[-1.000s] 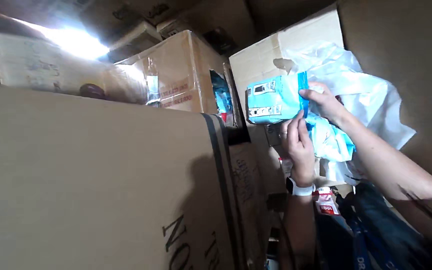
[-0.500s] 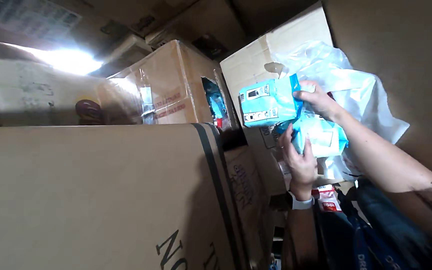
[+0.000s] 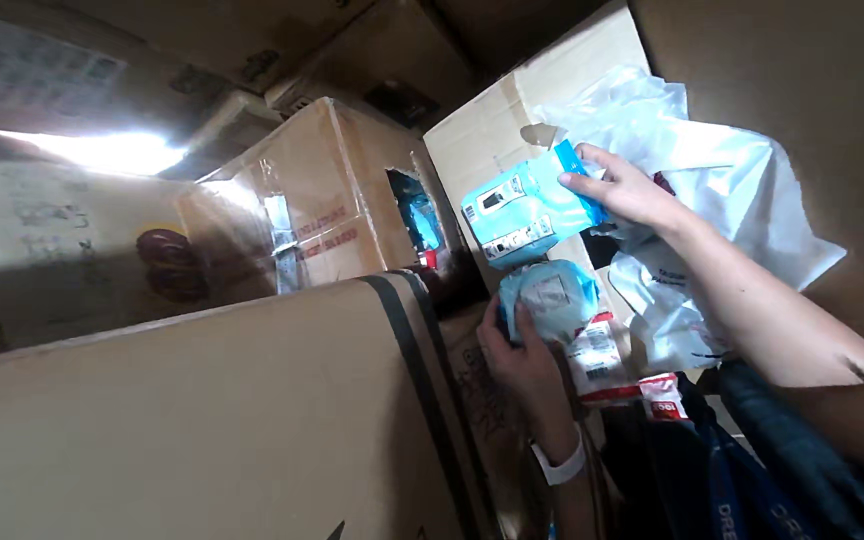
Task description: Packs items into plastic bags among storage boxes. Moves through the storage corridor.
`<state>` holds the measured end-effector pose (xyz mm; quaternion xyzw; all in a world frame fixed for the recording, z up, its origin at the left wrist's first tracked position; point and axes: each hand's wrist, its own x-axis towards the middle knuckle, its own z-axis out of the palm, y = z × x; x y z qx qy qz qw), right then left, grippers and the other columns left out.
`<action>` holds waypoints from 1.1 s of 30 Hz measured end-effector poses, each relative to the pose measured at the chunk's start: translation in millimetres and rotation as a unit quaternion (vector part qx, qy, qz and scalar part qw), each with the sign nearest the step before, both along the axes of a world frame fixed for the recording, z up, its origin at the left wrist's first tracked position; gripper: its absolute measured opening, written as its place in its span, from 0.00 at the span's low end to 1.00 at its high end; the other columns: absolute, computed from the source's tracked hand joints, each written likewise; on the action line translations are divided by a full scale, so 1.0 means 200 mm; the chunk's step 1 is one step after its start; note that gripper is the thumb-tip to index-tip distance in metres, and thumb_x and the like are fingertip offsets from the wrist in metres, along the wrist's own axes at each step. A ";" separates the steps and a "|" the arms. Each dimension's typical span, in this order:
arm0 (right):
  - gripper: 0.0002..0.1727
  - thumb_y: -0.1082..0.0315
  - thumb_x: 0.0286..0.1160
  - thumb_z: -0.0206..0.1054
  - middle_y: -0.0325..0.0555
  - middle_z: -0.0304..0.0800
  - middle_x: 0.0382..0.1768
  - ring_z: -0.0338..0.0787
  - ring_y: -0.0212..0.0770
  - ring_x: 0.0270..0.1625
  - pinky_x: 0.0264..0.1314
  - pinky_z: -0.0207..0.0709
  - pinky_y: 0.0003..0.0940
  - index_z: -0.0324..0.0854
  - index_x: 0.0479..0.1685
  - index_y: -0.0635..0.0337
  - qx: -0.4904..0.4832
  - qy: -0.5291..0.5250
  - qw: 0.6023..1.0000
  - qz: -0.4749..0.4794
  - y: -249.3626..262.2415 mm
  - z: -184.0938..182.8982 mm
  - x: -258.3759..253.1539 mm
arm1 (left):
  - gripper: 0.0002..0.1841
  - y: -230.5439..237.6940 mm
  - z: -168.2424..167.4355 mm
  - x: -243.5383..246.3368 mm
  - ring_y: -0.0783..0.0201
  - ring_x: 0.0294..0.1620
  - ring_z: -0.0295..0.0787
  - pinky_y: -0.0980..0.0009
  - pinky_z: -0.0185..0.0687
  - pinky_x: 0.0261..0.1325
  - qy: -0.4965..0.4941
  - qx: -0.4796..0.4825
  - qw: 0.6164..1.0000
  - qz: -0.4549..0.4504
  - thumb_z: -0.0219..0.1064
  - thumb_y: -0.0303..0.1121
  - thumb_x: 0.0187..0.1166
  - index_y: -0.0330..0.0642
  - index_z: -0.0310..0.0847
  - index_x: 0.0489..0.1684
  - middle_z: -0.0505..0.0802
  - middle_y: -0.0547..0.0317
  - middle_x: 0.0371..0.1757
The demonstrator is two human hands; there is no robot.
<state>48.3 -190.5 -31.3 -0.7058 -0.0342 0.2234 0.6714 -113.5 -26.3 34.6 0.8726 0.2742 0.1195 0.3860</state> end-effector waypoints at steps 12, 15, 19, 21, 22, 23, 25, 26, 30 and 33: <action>0.06 0.66 0.87 0.59 0.31 0.84 0.43 0.86 0.18 0.44 0.52 0.83 0.20 0.79 0.47 0.58 0.130 -0.162 0.978 0.011 -0.07 0.06 -0.03 | 0.24 0.01 -0.08 -0.02 0.63 0.57 0.86 0.72 0.82 0.61 0.011 0.017 1.000 -0.011 0.65 0.32 0.84 0.24 0.70 0.72 0.85 0.36 0.61; 0.06 0.66 0.87 0.59 0.31 0.85 0.42 0.86 0.18 0.43 0.50 0.84 0.20 0.78 0.47 0.57 0.131 -0.155 0.979 0.010 -0.06 0.07 -0.01 | 0.24 0.01 -0.08 -0.03 0.68 0.55 0.86 0.76 0.83 0.58 -0.002 -0.002 1.000 -0.017 0.66 0.32 0.84 0.24 0.70 0.72 0.85 0.38 0.60; 0.06 0.65 0.88 0.58 0.31 0.85 0.42 0.86 0.18 0.43 0.50 0.84 0.21 0.78 0.48 0.57 0.120 -0.158 0.980 0.009 -0.06 0.08 0.02 | 0.23 0.01 -0.08 -0.03 0.70 0.53 0.85 0.78 0.82 0.57 -0.007 -0.008 1.000 -0.013 0.65 0.31 0.84 0.24 0.69 0.72 0.85 0.39 0.58; 0.06 0.65 0.88 0.58 0.30 0.85 0.41 0.87 0.19 0.41 0.48 0.85 0.21 0.77 0.48 0.56 0.121 -0.146 0.982 0.013 -0.06 0.10 0.02 | 0.23 0.01 -0.08 -0.03 0.72 0.52 0.85 0.80 0.82 0.56 -0.012 -0.010 1.000 -0.012 0.65 0.30 0.84 0.24 0.69 0.72 0.86 0.40 0.58; 0.06 0.65 0.88 0.58 0.30 0.86 0.41 0.87 0.19 0.41 0.48 0.85 0.21 0.77 0.48 0.56 0.119 -0.142 0.983 0.015 -0.06 0.10 0.03 | 0.23 0.01 -0.09 -0.03 0.72 0.52 0.85 0.80 0.82 0.56 -0.013 -0.011 1.000 -0.013 0.65 0.30 0.84 0.24 0.69 0.72 0.86 0.40 0.58; 0.06 0.65 0.88 0.58 0.31 0.86 0.41 0.87 0.19 0.41 0.48 0.85 0.21 0.77 0.49 0.56 0.116 -0.140 0.983 0.017 -0.06 0.11 0.03 | 0.23 0.01 -0.09 -0.03 0.73 0.51 0.85 0.80 0.82 0.55 -0.013 -0.014 1.000 -0.013 0.65 0.30 0.84 0.24 0.69 0.72 0.86 0.40 0.57; 0.06 0.65 0.88 0.57 0.30 0.86 0.41 0.87 0.18 0.41 0.47 0.85 0.20 0.77 0.48 0.56 0.110 -0.142 0.984 0.021 -0.06 0.12 0.03 | 0.23 0.01 -0.09 -0.03 0.73 0.50 0.86 0.80 0.83 0.54 -0.011 -0.015 1.000 -0.012 0.66 0.30 0.84 0.24 0.70 0.71 0.86 0.41 0.56; 0.06 0.65 0.88 0.58 0.30 0.85 0.41 0.87 0.18 0.41 0.47 0.85 0.20 0.77 0.48 0.56 0.108 -0.146 0.983 0.023 -0.06 0.12 0.04 | 0.23 0.01 -0.08 -0.03 0.73 0.49 0.86 0.80 0.83 0.54 -0.010 -0.013 1.000 -0.010 0.66 0.30 0.84 0.24 0.70 0.71 0.86 0.41 0.56; 0.07 0.65 0.88 0.58 0.32 0.85 0.42 0.86 0.19 0.43 0.50 0.84 0.20 0.78 0.48 0.56 0.100 -0.161 0.982 0.024 -0.06 0.11 0.05 | 0.22 0.01 -0.08 -0.03 0.72 0.50 0.86 0.80 0.82 0.54 -0.004 -0.005 1.000 -0.009 0.65 0.31 0.84 0.25 0.70 0.71 0.86 0.41 0.56; 0.07 0.65 0.88 0.58 0.33 0.85 0.42 0.86 0.19 0.43 0.50 0.84 0.21 0.78 0.48 0.57 0.100 -0.162 0.981 0.027 -0.06 0.10 0.05 | 0.23 0.01 -0.08 -0.03 0.72 0.50 0.86 0.79 0.82 0.54 -0.002 0.001 1.000 -0.008 0.66 0.31 0.84 0.25 0.71 0.71 0.86 0.41 0.56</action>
